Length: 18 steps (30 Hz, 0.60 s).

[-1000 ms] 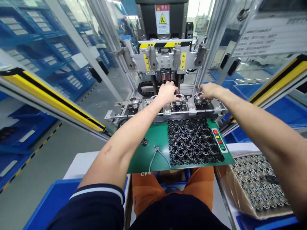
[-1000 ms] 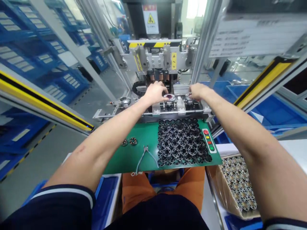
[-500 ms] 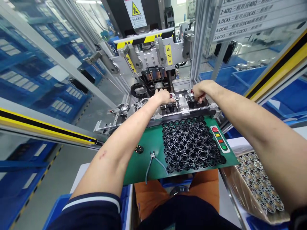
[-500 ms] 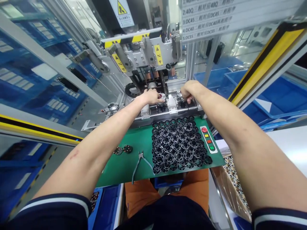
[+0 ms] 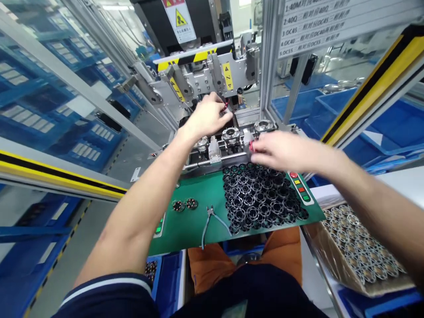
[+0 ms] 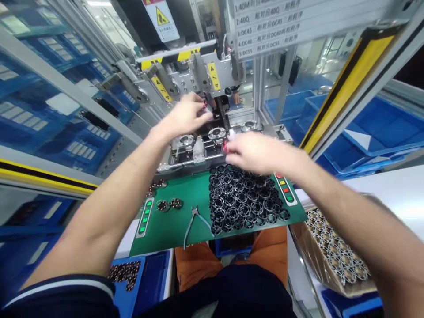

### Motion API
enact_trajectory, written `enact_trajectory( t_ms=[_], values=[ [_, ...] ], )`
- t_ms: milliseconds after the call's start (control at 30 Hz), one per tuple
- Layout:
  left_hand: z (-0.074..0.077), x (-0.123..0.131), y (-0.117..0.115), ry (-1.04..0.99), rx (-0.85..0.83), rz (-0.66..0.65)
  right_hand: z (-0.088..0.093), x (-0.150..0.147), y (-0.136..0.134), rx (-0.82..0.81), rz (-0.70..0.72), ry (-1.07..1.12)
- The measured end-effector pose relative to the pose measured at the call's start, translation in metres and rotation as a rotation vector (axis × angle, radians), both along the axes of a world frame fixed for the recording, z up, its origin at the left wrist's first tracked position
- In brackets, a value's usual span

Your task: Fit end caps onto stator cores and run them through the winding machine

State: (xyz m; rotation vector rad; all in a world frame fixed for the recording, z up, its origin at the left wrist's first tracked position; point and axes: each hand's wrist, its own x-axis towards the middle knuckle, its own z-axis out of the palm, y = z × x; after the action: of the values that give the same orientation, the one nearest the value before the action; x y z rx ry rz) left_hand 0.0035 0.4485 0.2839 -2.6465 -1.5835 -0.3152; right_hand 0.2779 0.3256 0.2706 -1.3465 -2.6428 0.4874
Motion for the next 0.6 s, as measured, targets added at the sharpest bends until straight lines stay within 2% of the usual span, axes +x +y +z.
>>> enact_trajectory(
  t_ms=[67,100,133,167,233,333,433,500,600],
  values=[
    [0.007,-0.039,-0.044,-0.086,0.031,-0.167,-0.026,-0.009,-0.084,0.058,0.119,0.122],
    [0.005,-0.061,-0.072,-0.117,0.002,-0.219,-0.040,-0.016,-0.121,0.109,0.216,0.266],
    [-0.002,-0.083,-0.102,-0.133,-0.075,-0.241,-0.055,-0.025,-0.153,0.105,0.264,0.380],
    [-0.013,-0.105,-0.134,-0.148,-0.184,-0.226,-0.070,-0.036,-0.179,0.028,0.279,0.440],
    [-0.046,-0.143,-0.193,-0.143,-0.440,-0.101,-0.096,-0.067,-0.209,-0.184,0.275,0.437],
    [-0.108,-0.184,-0.259,-0.086,-0.519,0.106,-0.125,-0.129,-0.210,-0.358,0.203,0.310],
    [-0.163,-0.204,-0.291,-0.069,-0.511,0.294,-0.147,-0.192,-0.185,-0.332,0.090,0.209],
    [-0.187,-0.208,-0.299,-0.084,-0.491,0.393,-0.159,-0.228,-0.167,-0.297,0.021,0.143],
    [-0.205,-0.211,-0.297,-0.125,-0.459,0.471,-0.172,-0.265,-0.145,-0.254,-0.071,0.034]
  ],
)
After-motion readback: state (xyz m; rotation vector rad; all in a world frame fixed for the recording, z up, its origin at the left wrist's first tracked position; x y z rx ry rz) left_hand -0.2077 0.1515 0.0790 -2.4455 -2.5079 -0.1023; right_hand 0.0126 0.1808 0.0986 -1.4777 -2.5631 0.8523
